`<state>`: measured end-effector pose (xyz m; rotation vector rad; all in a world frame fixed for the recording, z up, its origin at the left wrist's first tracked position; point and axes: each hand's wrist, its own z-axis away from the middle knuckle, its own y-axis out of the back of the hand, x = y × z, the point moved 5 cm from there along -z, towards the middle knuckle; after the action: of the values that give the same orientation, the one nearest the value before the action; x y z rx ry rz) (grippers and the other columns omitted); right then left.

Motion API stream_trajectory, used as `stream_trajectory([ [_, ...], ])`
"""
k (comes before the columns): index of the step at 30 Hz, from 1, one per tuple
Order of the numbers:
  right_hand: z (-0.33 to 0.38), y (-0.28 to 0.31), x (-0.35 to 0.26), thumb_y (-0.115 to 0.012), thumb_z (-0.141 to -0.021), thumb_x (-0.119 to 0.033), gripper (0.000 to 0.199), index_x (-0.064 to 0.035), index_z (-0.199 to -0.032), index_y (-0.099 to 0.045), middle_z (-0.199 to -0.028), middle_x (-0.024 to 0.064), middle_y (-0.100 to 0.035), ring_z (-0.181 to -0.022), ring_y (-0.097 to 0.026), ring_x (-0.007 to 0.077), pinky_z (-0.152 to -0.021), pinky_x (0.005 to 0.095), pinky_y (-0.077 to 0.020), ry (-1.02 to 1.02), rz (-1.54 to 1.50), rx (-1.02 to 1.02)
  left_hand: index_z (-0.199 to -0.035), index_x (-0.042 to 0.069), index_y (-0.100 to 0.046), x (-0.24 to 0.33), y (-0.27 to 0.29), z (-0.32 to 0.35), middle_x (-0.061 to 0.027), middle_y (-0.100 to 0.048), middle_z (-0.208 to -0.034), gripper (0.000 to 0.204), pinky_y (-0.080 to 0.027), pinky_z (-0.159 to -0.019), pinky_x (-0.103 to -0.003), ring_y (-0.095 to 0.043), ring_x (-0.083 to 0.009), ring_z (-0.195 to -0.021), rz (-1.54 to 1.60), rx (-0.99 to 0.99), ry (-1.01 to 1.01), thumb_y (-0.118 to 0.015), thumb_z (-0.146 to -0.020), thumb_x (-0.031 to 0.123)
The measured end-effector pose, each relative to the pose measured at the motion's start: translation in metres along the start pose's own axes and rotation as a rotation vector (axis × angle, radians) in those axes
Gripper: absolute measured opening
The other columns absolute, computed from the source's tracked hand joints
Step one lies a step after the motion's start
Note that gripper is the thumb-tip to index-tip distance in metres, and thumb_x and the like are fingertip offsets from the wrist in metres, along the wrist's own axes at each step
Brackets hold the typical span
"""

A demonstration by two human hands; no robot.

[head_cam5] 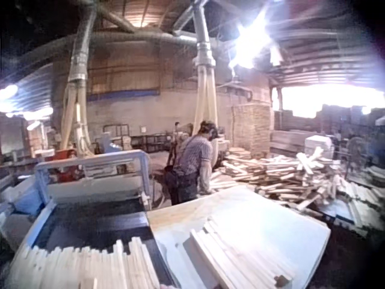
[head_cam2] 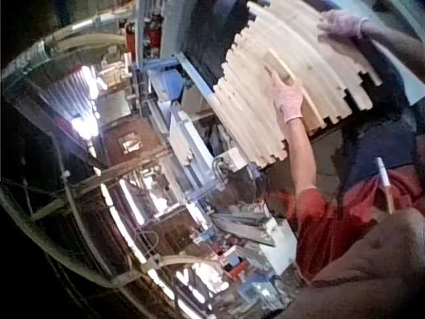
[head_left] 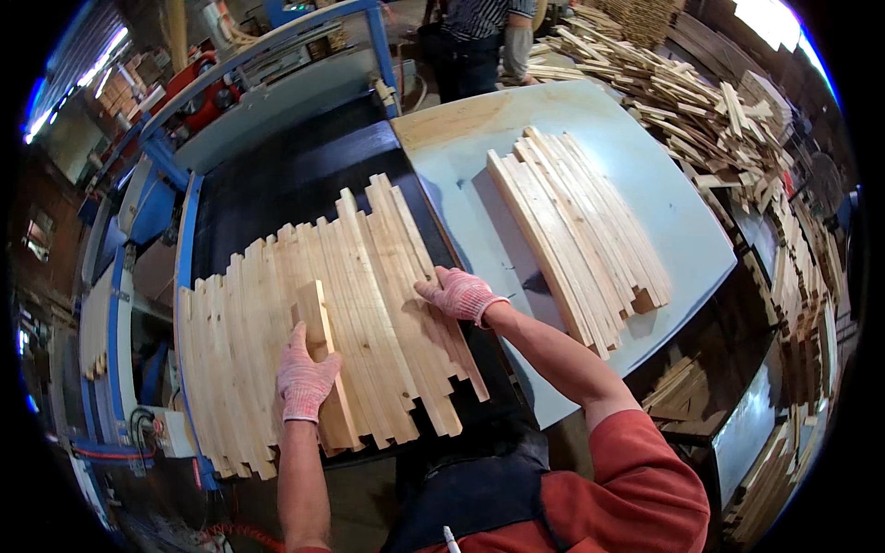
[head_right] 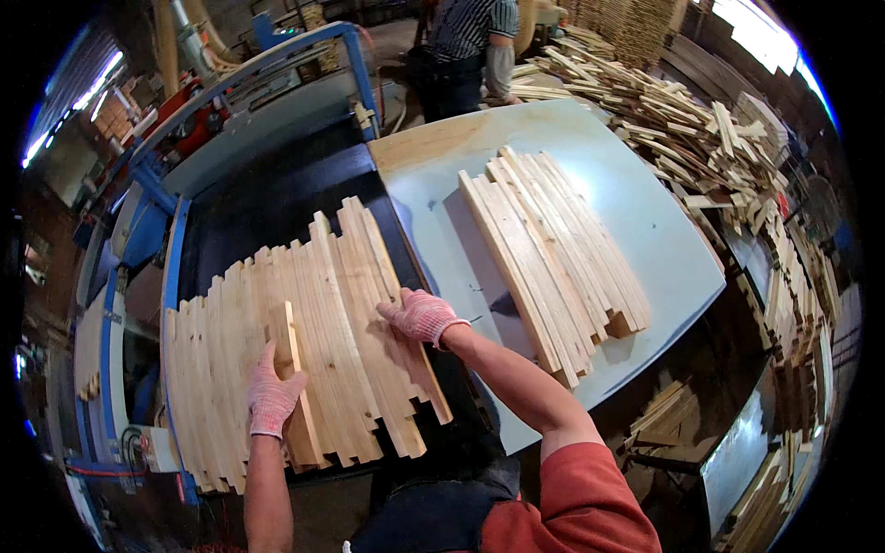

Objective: The person picks up stacks of light-colored wooden planks from a large pile and places them onto a conveyor belt. The person repeatedly gathers planks by hand and arranges them in neat rows on the moving belt, which transports them into a processing machine.

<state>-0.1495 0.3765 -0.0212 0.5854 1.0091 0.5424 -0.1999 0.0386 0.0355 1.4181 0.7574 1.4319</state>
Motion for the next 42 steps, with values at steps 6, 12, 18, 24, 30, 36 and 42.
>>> stream_trajectory([
  [6, 0.079, 0.03, 0.013, -0.069, -0.095, -0.047, 0.082, -0.0035, -0.159, -0.041, -0.15, 0.0236, -0.055, -0.138, -0.054, 0.0404, -0.116, 0.0471, -0.0449, 0.093, -0.04, 0.403, -0.155, -0.002, -0.043, 0.138, -0.032, -0.019, -0.0197, -0.067, -0.119, 0.076, -0.056, -0.097, -0.039, -0.069, -0.027, -0.105, 0.846, -0.207, -0.223, -0.071, -0.088, 0.02],
  [12, 0.098, 0.088, 0.092, -0.063, -0.097, -0.029, 0.073, -0.0048, -0.162, -0.039, -0.17, 0.0236, -0.032, -0.16, -0.026, 0.043, -0.13, 0.0576, -0.0185, -0.087, 0.664, 0.562, -0.167, 0.011, -0.018, 0.253, -0.091, -0.047, -0.0277, -0.073, -0.108, 0.088, -0.058, -0.086, -0.052, -0.074, -0.042, -0.095, 0.13, -0.055, -0.32, -0.063, -0.093, 0.025],
  [18, 0.093, 0.068, 0.117, -0.054, -0.099, -0.022, 0.062, -0.006, -0.158, -0.046, -0.171, 0.0243, -0.031, -0.16, -0.026, 0.0433, -0.13, 0.0567, -0.0185, 0.01, 0.853, 0.47, -0.168, 0.025, -0.026, 0.301, -0.128, -0.057, -0.0225, -0.075, -0.116, 0.08, -0.058, -0.092, -0.051, -0.074, -0.0397, -0.107, -0.247, -0.214, -0.363, -0.06, -0.096, 0.029],
  [24, 0.089, 0.066, 0.095, -0.059, -0.097, -0.018, 0.06, -0.0074, -0.155, -0.049, -0.145, 0.0212, -0.056, -0.128, -0.06, 0.0356, -0.109, 0.0524, -0.0479, 0.043, 0.732, 0.38, -0.149, 0.017, -0.054, 0.299, -0.122, -0.064, -0.0201, -0.074, -0.123, 0.053, -0.059, -0.094, -0.051, -0.074, -0.038, -0.111, -0.301, -0.146, -0.282, -0.057, -0.097, 0.024],
  [30, 0.068, 0.081, 0.077, -0.064, -0.093, -0.017, 0.066, -0.0104, -0.156, -0.044, -0.123, 0.0201, -0.066, -0.11, -0.07, 0.036, -0.087, 0.0484, -0.0598, 0.076, 0.45, 0.334, -0.137, 0.013, -0.063, 0.268, -0.118, -0.083, -0.0225, -0.075, -0.119, 0.042, -0.058, -0.096, -0.05, -0.073, -0.0396, -0.113, -0.273, -0.13, -0.187, -0.058, -0.096, 0.023],
  [36, 0.04, 0.039, 0.059, -0.062, -0.095, -0.025, 0.078, -0.006, -0.165, -0.031, -0.143, 0.0254, -0.063, -0.124, -0.065, 0.0426, -0.108, 0.0475, -0.0504, 0.211, -0.024, 0.273, -0.138, 0.009, -0.059, 0.289, -0.119, -0.074, -0.0205, -0.074, -0.123, 0.048, -0.055, -0.1, -0.052, -0.071, -0.04, -0.117, -0.392, -0.181, -0.182, -0.057, -0.099, 0.037],
  [42, 0.032, 0.019, 0.049, -0.058, -0.103, -0.038, 0.075, -0.0035, -0.164, -0.031, -0.126, 0.0251, -0.071, -0.118, -0.067, 0.0437, -0.103, 0.0503, -0.0521, 0.231, -0.082, 0.161, -0.156, 0.012, -0.049, 0.244, -0.105, -0.041, -0.0238, -0.07, -0.128, 0.067, -0.054, -0.101, -0.051, -0.07, -0.0372, -0.117, -0.14, -0.124, -0.387, -0.06, -0.098, 0.042],
])
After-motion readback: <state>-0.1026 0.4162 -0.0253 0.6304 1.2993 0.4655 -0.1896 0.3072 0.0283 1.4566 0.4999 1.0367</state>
